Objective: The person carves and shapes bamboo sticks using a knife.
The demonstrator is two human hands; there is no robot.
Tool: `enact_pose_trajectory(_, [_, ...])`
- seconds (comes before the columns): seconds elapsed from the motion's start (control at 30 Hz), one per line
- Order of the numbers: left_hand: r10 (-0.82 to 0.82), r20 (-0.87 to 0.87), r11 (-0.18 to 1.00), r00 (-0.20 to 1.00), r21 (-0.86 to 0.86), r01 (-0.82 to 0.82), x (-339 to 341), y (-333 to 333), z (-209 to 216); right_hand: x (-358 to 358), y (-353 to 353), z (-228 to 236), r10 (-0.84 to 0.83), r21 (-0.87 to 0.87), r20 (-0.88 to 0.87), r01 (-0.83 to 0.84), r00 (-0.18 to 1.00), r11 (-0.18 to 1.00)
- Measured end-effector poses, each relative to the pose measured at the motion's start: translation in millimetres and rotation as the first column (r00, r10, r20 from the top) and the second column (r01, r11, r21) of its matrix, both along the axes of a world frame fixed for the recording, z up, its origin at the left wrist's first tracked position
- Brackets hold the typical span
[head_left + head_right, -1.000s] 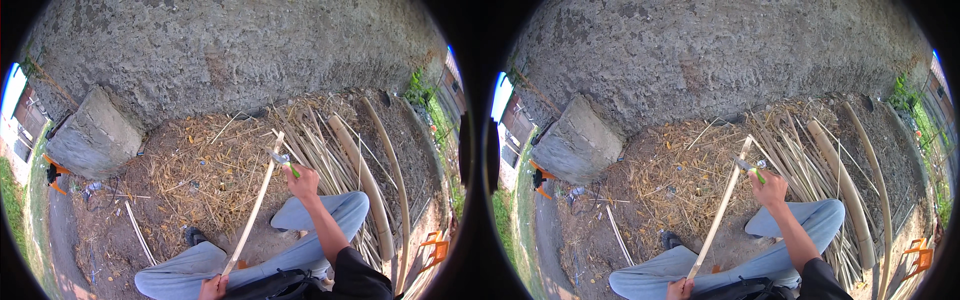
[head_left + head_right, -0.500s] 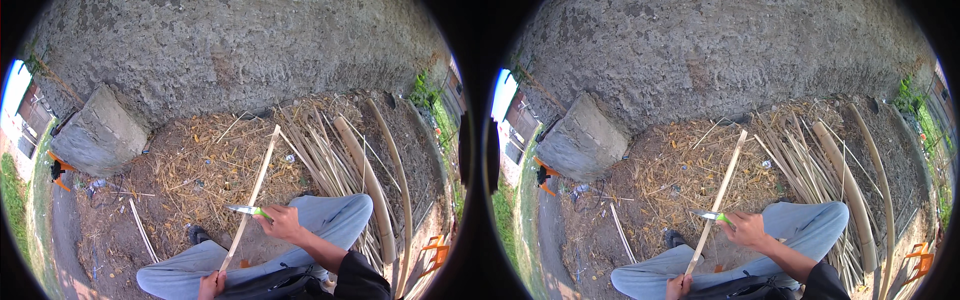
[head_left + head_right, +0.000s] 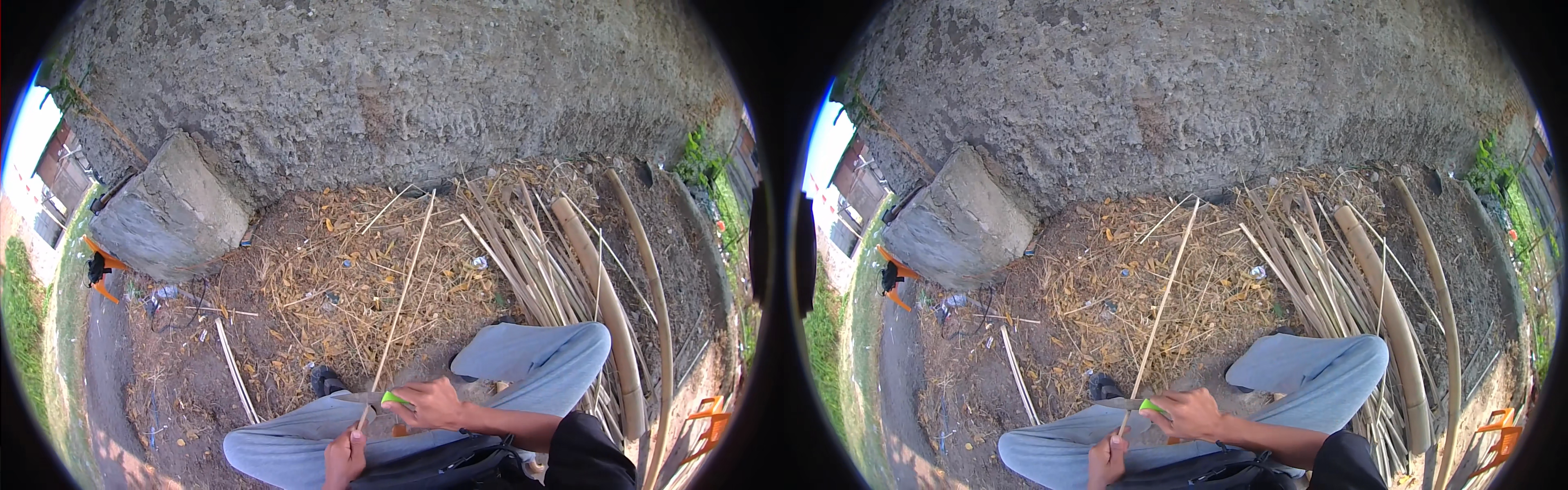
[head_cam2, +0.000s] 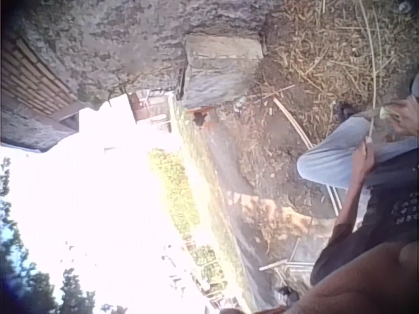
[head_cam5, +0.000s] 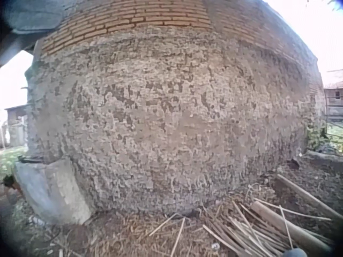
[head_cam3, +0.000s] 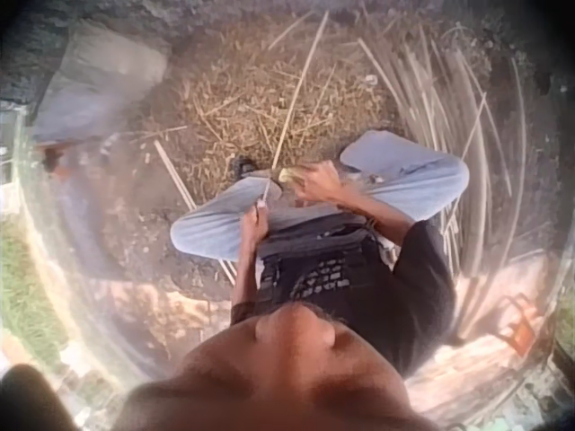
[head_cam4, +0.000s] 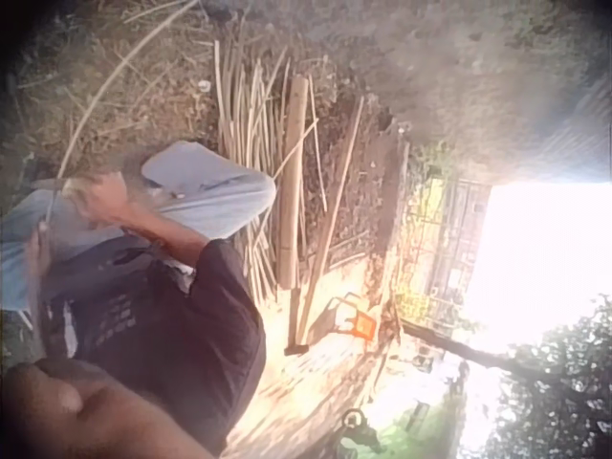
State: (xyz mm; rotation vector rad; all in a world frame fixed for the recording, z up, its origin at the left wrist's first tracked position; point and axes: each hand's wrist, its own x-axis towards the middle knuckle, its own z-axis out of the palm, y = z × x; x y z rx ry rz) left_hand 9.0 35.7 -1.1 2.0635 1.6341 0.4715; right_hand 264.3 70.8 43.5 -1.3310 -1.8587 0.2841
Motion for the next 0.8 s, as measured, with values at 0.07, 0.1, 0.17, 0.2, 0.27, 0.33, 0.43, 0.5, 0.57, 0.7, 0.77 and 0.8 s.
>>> enact_pose_trajectory(0.07, [0.105, 0.383, 0.956, 0.918, -0.294, 0.014, 11, 11, 27, -4, 2, 6, -0.03, -0.021, 0.005, 0.03, 1.0, 0.999])
enact_pose_trajectory(0.1, [0.111, 0.379, 0.956, 0.919, -0.294, 0.006, 14, 14, 35, -5, 3, 4, -0.023, -0.021, 0.002, 0.023, 1.0, 1.0])
enact_pose_trajectory(0.17, [0.222, 0.572, 0.901, 0.79, -0.431, 0.059, 21, 17, 45, -4, 5, -2, -0.036, 0.045, -0.053, 0.038, 0.998, 0.998])
enact_pose_trajectory(0.2, [0.224, 0.571, 0.9, 0.79, -0.432, 0.057, 24, 18, 50, -4, 4, -3, -0.034, 0.044, -0.054, 0.036, 0.998, 0.998])
enact_pose_trajectory(0.27, [0.369, 0.632, 0.821, 0.681, -0.566, 0.081, 29, 19, 55, -2, 2, -3, -0.02, 0.055, -0.048, 0.023, 0.999, 0.998])
enact_pose_trajectory(0.33, [0.374, 0.626, 0.808, 0.685, -0.582, 0.09, 29, 19, 53, 1, -1, -3, -0.028, 0.034, -0.042, 0.029, 0.999, 0.999])
enact_pose_trajectory(0.43, [0.353, 0.632, 0.816, 0.69, -0.568, 0.103, 30, 15, 47, 9, 5, -7, -0.096, 0.037, -0.038, 0.097, 0.995, 0.995])
enact_pose_trajectory(0.5, [0.329, 0.645, 0.834, 0.69, -0.541, 0.108, 33, 13, 48, 16, 12, -11, -0.154, 0.057, -0.04, 0.156, 0.987, 0.986])
enact_pose_trajectory(0.57, [0.314, 0.642, 0.849, 0.699, -0.52, 0.097, 36, 15, 51, 23, 16, -14, -0.12, 0.116, 0.071, 0.111, 0.99, 0.987])
enact_pose_trajectory(0.7, [0.349, 0.645, 0.829, 0.68, -0.551, 0.097, 39, 19, 55, 23, 18, -18, -0.133, 0.137, 0.056, 0.124, 0.99, 0.983])
enact_pose_trajectory(0.77, [0.396, 0.653, 0.795, 0.646, -0.596, 0.115, 42, 21, 59, 15, 15, -18, -0.189, 0.056, -0.059, 0.192, 0.98, 0.98])
enact_pose_trajectory(0.8, [0.395, 0.653, 0.794, 0.646, -0.596, 0.116, 45, 22, 59, 13, 11, -18, -0.19, 0.055, -0.058, 0.193, 0.98, 0.98])
